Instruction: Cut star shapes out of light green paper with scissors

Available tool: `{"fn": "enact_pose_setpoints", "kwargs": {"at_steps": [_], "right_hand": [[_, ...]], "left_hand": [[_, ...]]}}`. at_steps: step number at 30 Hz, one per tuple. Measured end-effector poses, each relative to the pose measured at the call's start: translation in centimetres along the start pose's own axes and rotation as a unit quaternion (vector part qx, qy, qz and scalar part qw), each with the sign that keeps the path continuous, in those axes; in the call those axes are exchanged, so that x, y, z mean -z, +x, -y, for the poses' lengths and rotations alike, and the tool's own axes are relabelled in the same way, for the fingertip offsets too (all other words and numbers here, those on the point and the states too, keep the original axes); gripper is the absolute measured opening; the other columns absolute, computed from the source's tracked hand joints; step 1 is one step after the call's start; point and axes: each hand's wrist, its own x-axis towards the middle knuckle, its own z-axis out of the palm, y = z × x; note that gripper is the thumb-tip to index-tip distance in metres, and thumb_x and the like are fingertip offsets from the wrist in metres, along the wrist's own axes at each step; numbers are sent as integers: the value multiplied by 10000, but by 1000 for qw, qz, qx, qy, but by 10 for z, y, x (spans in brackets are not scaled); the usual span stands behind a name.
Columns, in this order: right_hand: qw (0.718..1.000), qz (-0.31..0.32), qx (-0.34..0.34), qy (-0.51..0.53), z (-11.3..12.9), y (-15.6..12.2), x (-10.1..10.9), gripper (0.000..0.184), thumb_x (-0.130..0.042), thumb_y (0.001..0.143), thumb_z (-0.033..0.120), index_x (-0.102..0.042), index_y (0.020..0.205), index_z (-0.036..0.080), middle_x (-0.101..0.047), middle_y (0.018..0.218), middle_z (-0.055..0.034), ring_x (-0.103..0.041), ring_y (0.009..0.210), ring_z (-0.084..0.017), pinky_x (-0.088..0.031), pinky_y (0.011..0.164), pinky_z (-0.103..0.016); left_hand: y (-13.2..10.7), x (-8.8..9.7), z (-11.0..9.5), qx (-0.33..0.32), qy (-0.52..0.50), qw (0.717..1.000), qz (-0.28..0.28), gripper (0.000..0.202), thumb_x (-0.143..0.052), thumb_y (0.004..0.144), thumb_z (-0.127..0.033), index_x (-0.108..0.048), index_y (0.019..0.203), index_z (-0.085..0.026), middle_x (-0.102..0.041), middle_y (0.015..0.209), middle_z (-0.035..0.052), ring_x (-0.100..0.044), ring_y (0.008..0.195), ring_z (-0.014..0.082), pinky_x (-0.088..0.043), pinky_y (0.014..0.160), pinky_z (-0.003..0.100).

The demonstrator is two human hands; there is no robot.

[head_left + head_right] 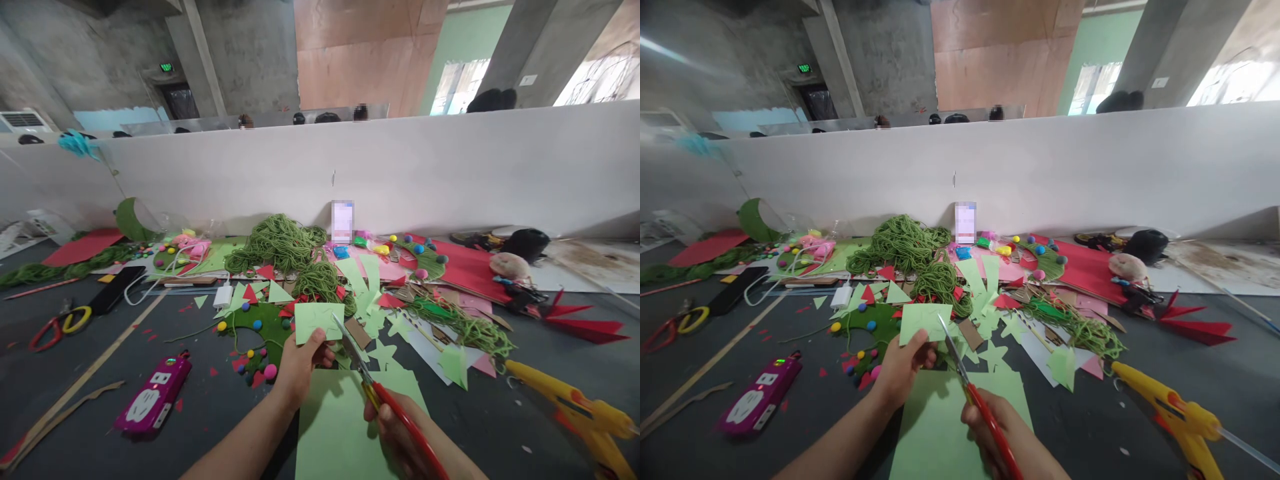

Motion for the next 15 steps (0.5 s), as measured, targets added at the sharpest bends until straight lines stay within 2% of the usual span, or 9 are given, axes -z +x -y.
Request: {"fn": "enact_pose_setpoints", "kwargs": {"at_steps": [3,5,10,15], "right_hand": [[1000,-2,8,-7,-2,1,0,892,-427,633,1044,-463,945,209,-315,569,118,-276,418,-32,-234,420,-183],[1000,9,8,-7,-2,1,-1,878,-426,644,1039,-451,930,209,-315,583,116,-270,419,-29,-220,413,-182],[999,33,8,9,-7,-3,-2,853,-439,704,1003,-477,956,189,-318,578,113,-219,442,-25,-157,428,-196],[999,23,13,18,-24,-3,-2,894,-364,749,998,-545,1058,178,-344,584,93,-256,467,-55,-229,466,-213]], "left_hand": [[0,2,5,0,0,999,54,556,-951,539,-526,-714,811,-103,-704,707,57,-603,528,124,-489,506,251],[1,2,8,0,18,997,69,549,-937,560,-557,-699,774,-111,-678,682,43,-569,502,110,-475,493,251],[3,3,14,-4,58,997,58,520,-851,663,-616,-656,672,-134,-609,577,12,-503,449,92,-437,461,237],[1,-1,8,2,74,996,51,532,-864,617,-620,-649,627,-133,-583,530,6,-479,428,88,-414,444,233]]}}
